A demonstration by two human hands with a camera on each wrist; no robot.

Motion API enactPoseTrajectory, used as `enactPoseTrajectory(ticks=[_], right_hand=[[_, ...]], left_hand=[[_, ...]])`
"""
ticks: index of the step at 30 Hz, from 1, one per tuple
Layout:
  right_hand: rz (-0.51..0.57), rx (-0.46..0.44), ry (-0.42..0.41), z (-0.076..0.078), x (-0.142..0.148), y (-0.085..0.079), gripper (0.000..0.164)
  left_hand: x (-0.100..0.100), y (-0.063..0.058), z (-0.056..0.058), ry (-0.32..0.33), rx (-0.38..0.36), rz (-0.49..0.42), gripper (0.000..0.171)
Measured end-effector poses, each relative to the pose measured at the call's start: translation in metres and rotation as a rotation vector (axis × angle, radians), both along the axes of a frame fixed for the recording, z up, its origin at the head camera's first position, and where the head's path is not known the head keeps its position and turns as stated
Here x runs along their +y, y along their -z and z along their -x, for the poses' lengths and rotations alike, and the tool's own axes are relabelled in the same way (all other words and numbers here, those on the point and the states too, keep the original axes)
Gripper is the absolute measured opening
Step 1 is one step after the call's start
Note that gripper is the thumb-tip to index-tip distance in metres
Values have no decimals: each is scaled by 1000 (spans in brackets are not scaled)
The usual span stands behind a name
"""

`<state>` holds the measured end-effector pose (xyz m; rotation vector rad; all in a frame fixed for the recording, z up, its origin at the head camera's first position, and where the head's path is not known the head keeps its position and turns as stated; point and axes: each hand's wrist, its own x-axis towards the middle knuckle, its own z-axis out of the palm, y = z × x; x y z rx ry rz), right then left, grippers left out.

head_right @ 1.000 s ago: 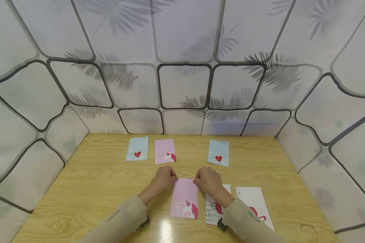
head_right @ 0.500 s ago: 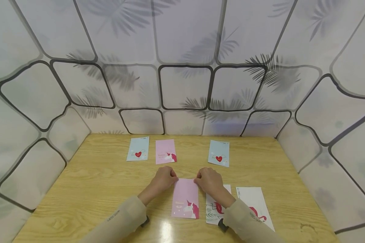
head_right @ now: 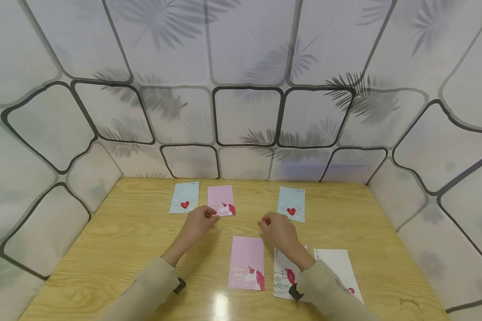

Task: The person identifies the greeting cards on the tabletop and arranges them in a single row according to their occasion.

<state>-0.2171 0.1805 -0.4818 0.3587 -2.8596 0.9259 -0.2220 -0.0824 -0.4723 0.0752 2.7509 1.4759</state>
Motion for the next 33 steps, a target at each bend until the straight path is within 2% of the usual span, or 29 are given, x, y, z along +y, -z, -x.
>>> enactPoseTrajectory(ticks=[7, 14, 25, 33], right_hand=[[58, 10, -21, 13, -2, -12, 28], [119, 19, -6, 33, -12, -22, 32], [254, -4, 5, 79, -37, -25, 43], [326, -21, -5, 111, -53, -9, 45]], left_hand=[[-16, -15, 13, -82, 53, 16, 23], [-26, -23, 31, -136, 126, 29, 27], [-29, -26, 64, -167, 134, -5, 37], [-27, -16, 88, -162, 103, -57, 42]])
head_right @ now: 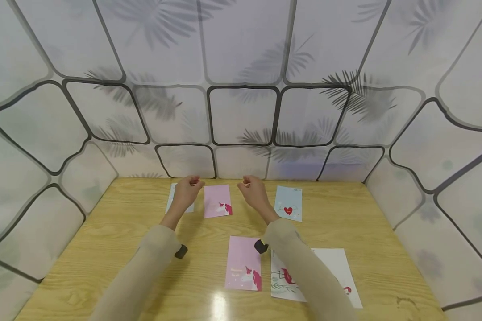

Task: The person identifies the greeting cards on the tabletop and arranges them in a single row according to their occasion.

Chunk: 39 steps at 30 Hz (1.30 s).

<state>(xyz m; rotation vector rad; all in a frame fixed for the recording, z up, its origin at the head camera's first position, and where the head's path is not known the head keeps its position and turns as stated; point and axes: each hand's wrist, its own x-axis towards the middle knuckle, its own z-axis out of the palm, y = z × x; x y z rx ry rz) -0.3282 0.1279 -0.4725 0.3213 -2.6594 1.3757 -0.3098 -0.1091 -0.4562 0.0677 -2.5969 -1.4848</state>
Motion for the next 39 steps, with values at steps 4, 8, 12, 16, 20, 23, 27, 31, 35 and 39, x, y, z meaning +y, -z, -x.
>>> enactPoseTrajectory(ticks=[4, 8, 12, 16, 20, 23, 27, 31, 35, 39], right_hand=[[-3, -23, -14, 12, -9, 8, 46], [-17, -71, -23, 17, -18, 12, 47], [-45, -97, -50, 22, -25, 14, 49], [-69, -96, -73, 27, -29, 19, 43], [-92, -95, -81, 31, -32, 26, 27], [-86, -100, -103, 34, -35, 31, 27], [-67, -114, -120, 37, -39, 37, 35], [-62, -109, -106, 38, -42, 43, 36], [-71, -82, -113, 37, -45, 43, 34], [-95, -69, -122, 36, -48, 42, 34]], left_hand=[[0, 8, 9, -19, -15, -4, 43], [2, 15, 16, -20, -49, 1, 45], [5, 18, 20, -18, -75, 5, 47], [8, 21, 24, -28, -83, 34, 47], [11, 27, 27, -43, -98, 68, 32], [14, 31, 30, -50, -130, 96, 27], [15, 34, 32, -31, -181, 113, 29], [16, 35, 33, -3, -228, 111, 51], [16, 37, 33, 1, -234, 128, 48], [15, 39, 33, -3, -233, 116, 45]])
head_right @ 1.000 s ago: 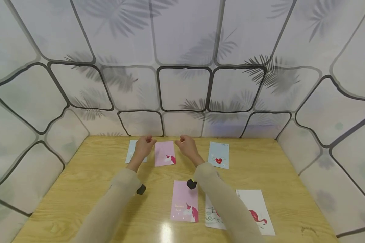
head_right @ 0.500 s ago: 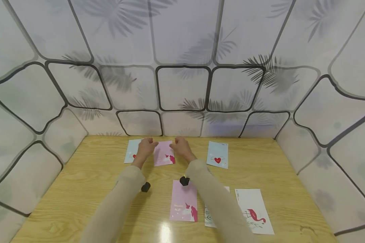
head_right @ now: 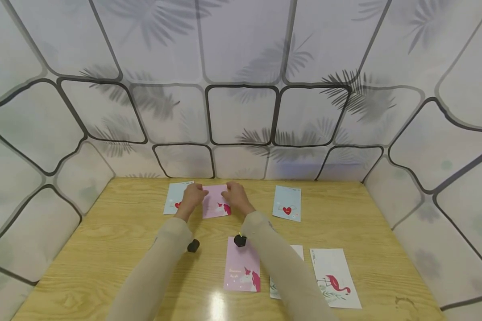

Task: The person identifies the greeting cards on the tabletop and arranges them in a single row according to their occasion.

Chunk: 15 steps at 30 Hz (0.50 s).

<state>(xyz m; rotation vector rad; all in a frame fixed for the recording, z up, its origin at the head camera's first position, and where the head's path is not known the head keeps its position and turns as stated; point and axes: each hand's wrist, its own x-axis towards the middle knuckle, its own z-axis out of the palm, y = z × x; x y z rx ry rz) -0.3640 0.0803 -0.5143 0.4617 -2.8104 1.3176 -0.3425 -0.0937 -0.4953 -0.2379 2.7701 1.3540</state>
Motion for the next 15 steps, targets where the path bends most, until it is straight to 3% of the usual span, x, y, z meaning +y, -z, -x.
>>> enactPoseTrajectory(ticks=[8, 11, 15], right_hand=[[-35, 20, -5, -1, -1, -2, 32], [-64, 29, -10, -1, 0, -1, 30], [-31, 3, -2, -2, 1, 0, 18]], left_hand=[[0, -1, 1, -42, 0, -85, 28], [0, 0, 0, -58, 4, -117, 30], [0, 2, 0, -81, 36, -171, 46]])
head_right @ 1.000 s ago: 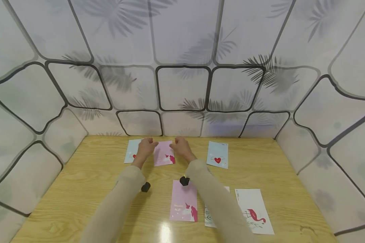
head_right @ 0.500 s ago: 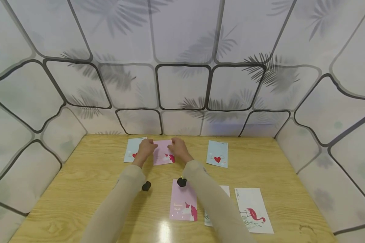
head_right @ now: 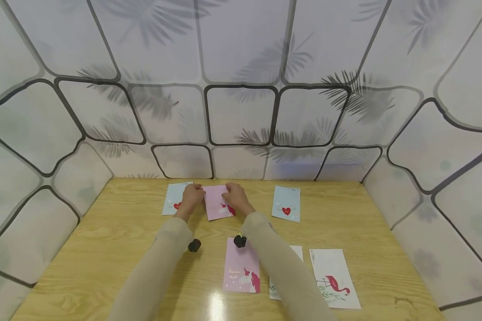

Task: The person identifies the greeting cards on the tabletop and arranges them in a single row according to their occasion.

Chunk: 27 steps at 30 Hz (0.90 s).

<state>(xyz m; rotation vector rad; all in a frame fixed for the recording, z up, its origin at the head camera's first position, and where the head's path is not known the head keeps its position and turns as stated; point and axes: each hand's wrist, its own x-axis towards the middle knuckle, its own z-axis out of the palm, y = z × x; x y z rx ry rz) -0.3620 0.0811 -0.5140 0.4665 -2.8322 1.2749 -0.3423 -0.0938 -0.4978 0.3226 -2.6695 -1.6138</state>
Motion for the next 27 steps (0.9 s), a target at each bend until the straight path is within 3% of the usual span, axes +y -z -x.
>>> enactPoseTrajectory(ticks=[3, 9, 18, 27], right_hand=[[70, -50, 20, -1, 0, 2, 5], [268, -194, 118, -2, 4, 4, 40], [498, -147, 205, -4, 11, -3, 25], [579, -142, 161, -16, 13, -26, 16]], left_hand=[[1, 3, -1, -34, 30, -37, 44], [5, 2, 0, -58, 96, -52, 32], [2, -16, -9, -26, 109, -101, 26], [-11, -39, -28, 38, 139, -182, 27]])
